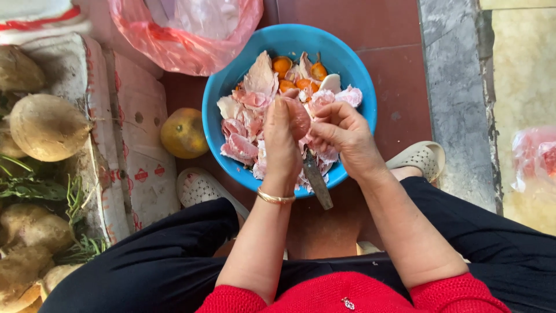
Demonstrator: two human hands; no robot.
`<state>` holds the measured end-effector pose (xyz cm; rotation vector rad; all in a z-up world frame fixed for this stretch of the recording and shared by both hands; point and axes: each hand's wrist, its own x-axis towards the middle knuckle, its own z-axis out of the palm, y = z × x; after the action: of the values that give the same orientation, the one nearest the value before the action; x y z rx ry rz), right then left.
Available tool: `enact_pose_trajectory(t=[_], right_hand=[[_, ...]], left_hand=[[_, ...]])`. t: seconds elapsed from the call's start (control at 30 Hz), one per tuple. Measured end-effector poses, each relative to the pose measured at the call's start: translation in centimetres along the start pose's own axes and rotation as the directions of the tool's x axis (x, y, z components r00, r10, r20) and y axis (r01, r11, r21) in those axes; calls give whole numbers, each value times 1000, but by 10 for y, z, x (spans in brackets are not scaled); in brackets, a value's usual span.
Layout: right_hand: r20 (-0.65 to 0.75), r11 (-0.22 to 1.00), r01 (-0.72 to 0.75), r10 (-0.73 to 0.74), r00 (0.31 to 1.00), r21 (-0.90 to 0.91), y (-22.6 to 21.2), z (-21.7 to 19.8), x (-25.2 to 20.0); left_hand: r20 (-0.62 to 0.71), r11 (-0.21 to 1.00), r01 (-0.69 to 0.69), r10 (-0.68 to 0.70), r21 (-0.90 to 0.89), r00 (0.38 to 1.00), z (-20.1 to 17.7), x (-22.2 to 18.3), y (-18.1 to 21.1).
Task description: Peeling the skin and pith off pomelo segments and placing the fruit in a bowl
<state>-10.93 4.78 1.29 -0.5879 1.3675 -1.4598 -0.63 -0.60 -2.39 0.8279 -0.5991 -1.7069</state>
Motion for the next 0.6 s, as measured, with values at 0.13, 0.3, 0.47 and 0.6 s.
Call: enact_pose_trajectory(t=[0.13, 0.3, 0.47, 0.6], right_hand=[[19, 852, 79, -81, 997, -517, 44, -25, -16], [115, 138, 84, 230, 966, -987, 104, -29, -44], [-60, 436, -232, 372, 926, -869, 78, -31, -28], [97, 908, -398, 411, 907, -129, 27, -33, -30]], left_hand=[[-79, 996, 29, -35, -78, 996, -3, 5, 17], [-96, 947, 134, -168, -294, 981, -12, 9, 27], [-75, 919, 181, -220, -350, 973, -14, 13, 51], [-6, 878, 185, -209, -441, 978, -19, 14, 64]])
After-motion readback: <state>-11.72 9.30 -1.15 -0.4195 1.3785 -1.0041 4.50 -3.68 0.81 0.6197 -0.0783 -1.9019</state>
